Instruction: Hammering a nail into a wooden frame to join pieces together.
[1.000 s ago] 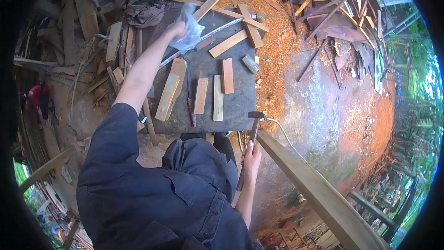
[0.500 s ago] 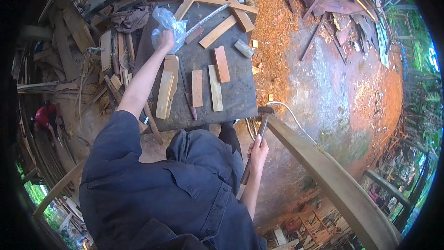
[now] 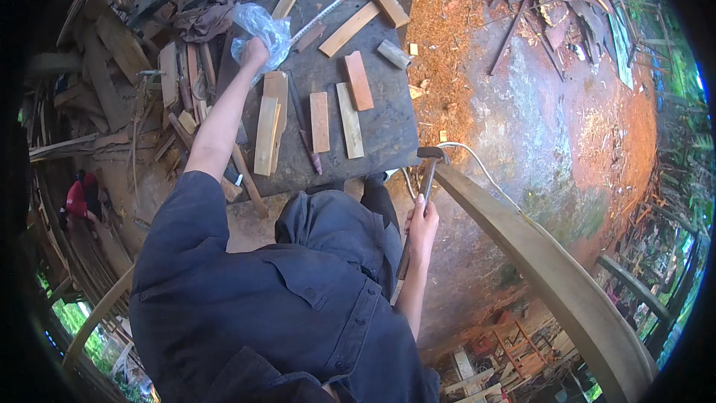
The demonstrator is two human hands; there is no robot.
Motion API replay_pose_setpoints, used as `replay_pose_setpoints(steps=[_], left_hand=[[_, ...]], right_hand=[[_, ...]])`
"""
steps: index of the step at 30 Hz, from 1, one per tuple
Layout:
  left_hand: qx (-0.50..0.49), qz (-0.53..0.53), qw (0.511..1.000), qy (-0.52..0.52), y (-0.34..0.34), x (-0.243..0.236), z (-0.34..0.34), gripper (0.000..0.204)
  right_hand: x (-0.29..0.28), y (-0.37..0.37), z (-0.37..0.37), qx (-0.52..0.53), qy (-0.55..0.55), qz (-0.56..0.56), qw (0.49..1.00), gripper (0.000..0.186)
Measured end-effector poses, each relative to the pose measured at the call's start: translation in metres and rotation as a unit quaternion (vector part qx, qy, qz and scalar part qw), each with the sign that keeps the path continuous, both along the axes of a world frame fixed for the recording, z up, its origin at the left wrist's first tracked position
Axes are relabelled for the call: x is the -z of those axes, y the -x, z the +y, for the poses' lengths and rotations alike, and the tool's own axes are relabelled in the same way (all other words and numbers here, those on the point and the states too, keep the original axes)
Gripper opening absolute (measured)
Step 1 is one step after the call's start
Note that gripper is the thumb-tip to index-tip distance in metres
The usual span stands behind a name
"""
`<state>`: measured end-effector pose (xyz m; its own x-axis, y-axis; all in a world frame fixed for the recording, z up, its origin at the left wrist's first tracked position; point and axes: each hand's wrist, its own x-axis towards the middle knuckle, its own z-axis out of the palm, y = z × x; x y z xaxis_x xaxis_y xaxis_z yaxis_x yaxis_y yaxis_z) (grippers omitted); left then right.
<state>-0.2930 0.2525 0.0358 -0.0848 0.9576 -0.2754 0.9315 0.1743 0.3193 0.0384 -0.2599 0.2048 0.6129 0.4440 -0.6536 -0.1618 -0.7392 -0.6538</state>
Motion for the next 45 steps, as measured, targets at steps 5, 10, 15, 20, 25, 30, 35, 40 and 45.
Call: replay_pose_setpoints(steps=[5, 10, 15, 20, 25, 30, 35, 40, 45], left_hand=[[0.045, -0.006, 0.998, -0.048, 0.009, -0.001, -0.007, 0.023], [0.094, -0.14, 0.956, -0.241, 0.018, -0.01, -0.032, 0.019], [0.031, -0.156, 0.969, -0.188, 0.027, -0.028, -0.045, 0.015], [-0.021, -0.239, 0.893, -0.38, 0.032, -0.048, -0.087, 0.019], [-0.279, -0.632, 0.714, -0.11, 0.027, -0.065, -0.186, 0.03], [-0.371, -0.735, 0.558, 0.104, 0.062, -0.026, -0.281, 0.035], [-0.31, -0.632, 0.682, 0.197, 0.036, -0.008, -0.315, 0.032], [-0.023, -0.195, 0.98, -0.039, -0.062, -0.031, -0.305, 0.061], [0.062, -0.055, 0.996, -0.031, -0.092, -0.017, -0.288, 0.065]], right_hand=[[0.0, 0.003, 0.007, 0.006, -0.005, 0.006, 1.0, 0.038], [0.013, 0.007, 0.028, -0.042, 0.015, -0.002, 0.999, 0.041], [0.096, 0.011, 0.06, -0.195, 0.013, -0.235, 0.952, 0.042], [0.163, 0.029, 0.124, -0.18, -0.054, -0.356, 0.916, 0.039], [0.184, 0.03, 0.16, -0.206, -0.034, -0.414, 0.886, 0.036], [0.183, 0.038, 0.178, -0.266, 0.031, -0.463, 0.845, 0.029], [0.171, 0.041, 0.185, -0.286, 0.084, -0.539, 0.788, 0.037], [0.17, 0.069, 0.185, -0.368, -0.041, -0.495, 0.786, 0.052], [0.172, 0.104, 0.189, -0.346, 0.005, -0.379, 0.859, 0.066]])
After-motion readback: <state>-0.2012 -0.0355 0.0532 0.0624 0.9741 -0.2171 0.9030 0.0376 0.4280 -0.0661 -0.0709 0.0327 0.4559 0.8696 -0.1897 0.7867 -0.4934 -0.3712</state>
